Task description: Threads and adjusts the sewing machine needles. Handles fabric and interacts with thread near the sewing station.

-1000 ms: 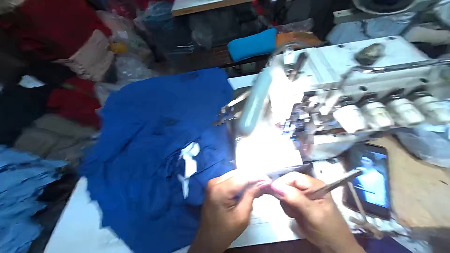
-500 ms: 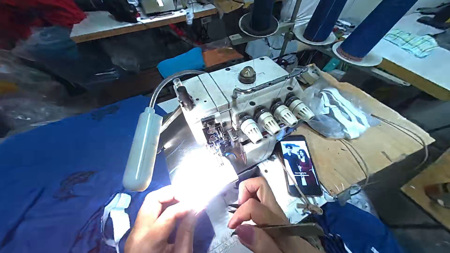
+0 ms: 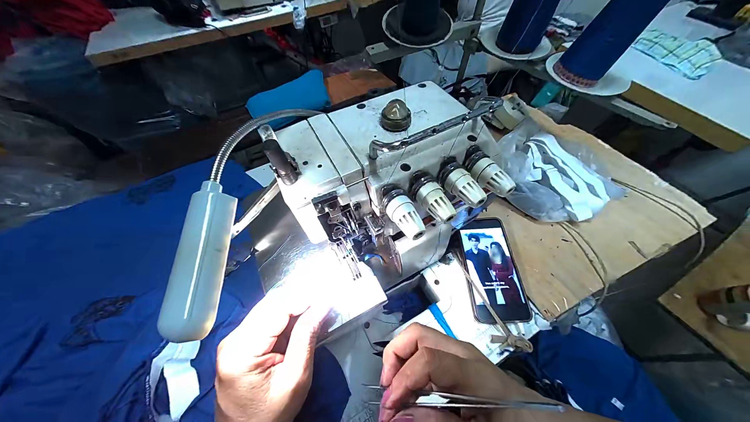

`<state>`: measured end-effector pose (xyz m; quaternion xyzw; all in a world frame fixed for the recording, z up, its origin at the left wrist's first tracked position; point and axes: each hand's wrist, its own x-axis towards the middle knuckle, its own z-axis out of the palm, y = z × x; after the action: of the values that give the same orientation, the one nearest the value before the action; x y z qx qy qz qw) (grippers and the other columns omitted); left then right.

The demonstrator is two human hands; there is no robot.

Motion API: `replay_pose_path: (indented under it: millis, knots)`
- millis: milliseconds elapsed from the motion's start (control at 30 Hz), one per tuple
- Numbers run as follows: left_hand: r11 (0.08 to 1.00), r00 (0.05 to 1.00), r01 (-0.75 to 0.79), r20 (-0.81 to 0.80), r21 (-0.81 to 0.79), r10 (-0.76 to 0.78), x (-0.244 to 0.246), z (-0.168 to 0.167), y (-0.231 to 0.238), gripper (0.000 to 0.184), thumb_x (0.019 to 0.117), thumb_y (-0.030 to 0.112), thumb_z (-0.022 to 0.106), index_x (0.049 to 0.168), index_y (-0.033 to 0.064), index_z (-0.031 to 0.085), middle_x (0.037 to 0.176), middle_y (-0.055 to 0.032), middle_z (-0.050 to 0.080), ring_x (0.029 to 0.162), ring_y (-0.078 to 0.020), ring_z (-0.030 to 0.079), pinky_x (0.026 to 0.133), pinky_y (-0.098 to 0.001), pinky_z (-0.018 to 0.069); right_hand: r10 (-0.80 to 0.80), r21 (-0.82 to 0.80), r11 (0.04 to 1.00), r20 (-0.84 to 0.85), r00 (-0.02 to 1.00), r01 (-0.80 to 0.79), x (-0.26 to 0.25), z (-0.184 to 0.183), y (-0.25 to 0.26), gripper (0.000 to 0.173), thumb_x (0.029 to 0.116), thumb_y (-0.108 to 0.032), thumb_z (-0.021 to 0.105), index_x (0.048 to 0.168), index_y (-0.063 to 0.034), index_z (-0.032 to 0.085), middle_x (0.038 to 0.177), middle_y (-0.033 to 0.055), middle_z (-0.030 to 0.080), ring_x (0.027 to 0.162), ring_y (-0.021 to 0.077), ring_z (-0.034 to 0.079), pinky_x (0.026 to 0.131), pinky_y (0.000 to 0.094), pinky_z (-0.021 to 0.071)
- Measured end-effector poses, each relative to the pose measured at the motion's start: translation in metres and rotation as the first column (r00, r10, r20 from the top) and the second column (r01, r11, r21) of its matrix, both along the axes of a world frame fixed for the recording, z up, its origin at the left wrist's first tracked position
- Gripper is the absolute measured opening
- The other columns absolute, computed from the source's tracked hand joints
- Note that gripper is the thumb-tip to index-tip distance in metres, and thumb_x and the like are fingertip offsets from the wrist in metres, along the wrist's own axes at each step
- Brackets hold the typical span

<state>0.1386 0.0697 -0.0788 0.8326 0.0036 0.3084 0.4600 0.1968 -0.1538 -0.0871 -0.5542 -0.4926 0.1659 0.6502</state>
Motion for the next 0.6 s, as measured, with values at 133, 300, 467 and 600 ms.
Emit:
replay_pose_path:
  millis: [133,300,467,600]
  knots:
    - [0.995,0.995,0.093,-0.041,0.045,-0.091,0.007,0.022,0.009,0.014,0.1005,0.024,0.063,0.094,0.0134,0.070,0.088,0.0062,0.070,0.076,-0.0027,0.067,0.067,-0.0175,0.0582,0.010,0.106,0.994,-0.063,0.998,-0.003,-0.003,-0.001,0.010,0.013,0.1008,-0.007,0.061,0.105,0.0040,0.066,0.107,0.0163,0.061,0.103,0.0144,0.063,0.089,0.0230,0.0547]
    - [0.998,0.985,0.059,-0.165,0.006,-0.057,0.022,0.015,0.008,0.015,0.0967,0.026,0.063,0.092,0.0163,0.073,0.077,0.0110,0.069,0.062,0.0019,0.064,0.054,-0.0153,0.0553,-0.092,0.192,0.973,-0.170,0.981,0.124,-0.009,0.000,0.017,0.011,0.0958,-0.001,0.068,0.105,0.0036,0.063,0.107,0.0145,0.066,0.099,0.0138,0.069,0.086,0.0254,0.0611]
    - [0.998,0.969,-0.013,-0.247,-0.054,-0.001,0.022,0.022,0.006,0.013,0.0929,0.028,0.064,0.089,0.0198,0.074,0.068,0.0131,0.067,0.054,0.0023,0.062,0.046,-0.0144,0.0517,-0.160,0.167,0.968,-0.164,0.973,0.187,-0.005,0.002,0.014,0.009,0.0955,-0.001,0.069,0.104,0.0011,0.067,0.111,0.0133,0.064,0.099,0.0124,0.068,0.084,0.0247,0.0616]
    - [0.995,0.975,0.049,-0.212,-0.082,-0.066,0.025,0.025,0.012,0.015,0.0955,0.032,0.064,0.088,0.0226,0.073,0.071,0.0126,0.067,0.059,0.0001,0.064,0.052,-0.0163,0.0540,-0.204,0.240,0.938,-0.205,0.957,0.251,-0.005,0.005,0.022,0.013,0.0942,0.001,0.070,0.107,0.0014,0.065,0.107,0.0119,0.068,0.101,0.0140,0.071,0.087,0.0273,0.0625]
